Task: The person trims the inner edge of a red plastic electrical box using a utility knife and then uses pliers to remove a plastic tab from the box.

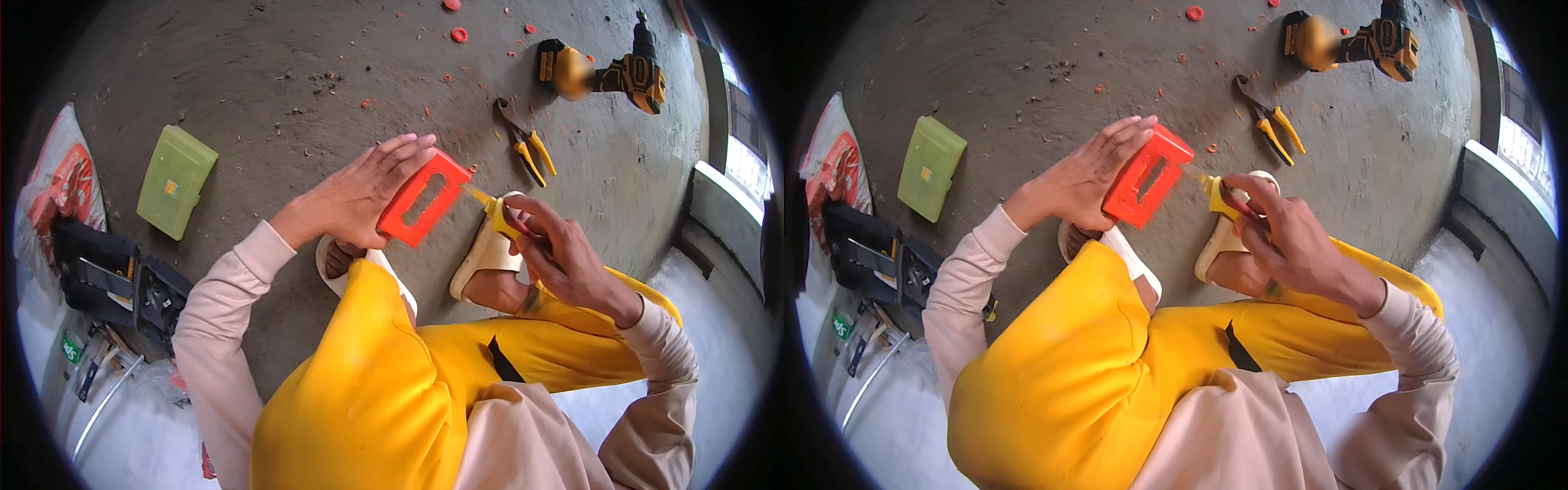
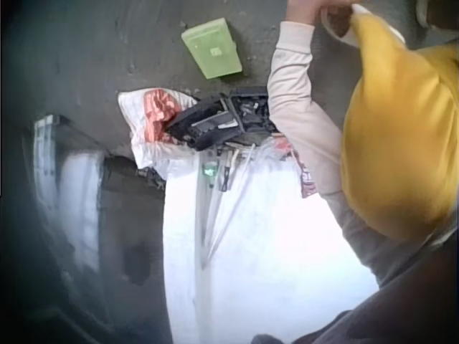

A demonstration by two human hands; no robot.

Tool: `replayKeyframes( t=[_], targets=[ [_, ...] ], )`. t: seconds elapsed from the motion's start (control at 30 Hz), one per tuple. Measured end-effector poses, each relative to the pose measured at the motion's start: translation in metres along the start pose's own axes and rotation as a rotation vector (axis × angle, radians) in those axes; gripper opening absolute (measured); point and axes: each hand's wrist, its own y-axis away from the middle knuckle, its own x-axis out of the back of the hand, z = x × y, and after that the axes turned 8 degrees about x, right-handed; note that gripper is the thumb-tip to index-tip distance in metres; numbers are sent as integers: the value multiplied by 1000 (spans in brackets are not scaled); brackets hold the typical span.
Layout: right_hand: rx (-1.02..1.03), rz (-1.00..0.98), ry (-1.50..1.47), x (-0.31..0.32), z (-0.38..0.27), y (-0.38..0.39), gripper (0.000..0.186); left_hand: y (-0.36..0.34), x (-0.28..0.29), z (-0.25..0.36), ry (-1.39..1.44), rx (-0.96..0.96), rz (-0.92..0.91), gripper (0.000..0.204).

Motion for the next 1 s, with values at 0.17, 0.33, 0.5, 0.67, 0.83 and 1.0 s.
replayKeyframes(
  t=[0.17,0.33,0.5,0.67,0.83,1.0],
  targets=[
    [-47,1,4,-9,-2,0,50,-12,8,-8,46,-29,-40,140],
    [-44,21,49,-13,-13,-4,49,-16,4,-7,65,-73,-3,136],
    [-40,62,71,-17,-16,-4,49,-13,0,4,139,-78,139,121],
    [-3,66,77,-19,-14,-8,47,-2,-2,12,147,-16,162,122],
    [-51,42,62,-22,-16,-10,45,11,0,20,156,27,153,126],
    [51,21,34,-27,-8,-13,45,29,5,30,175,105,105,131]
  ],
)
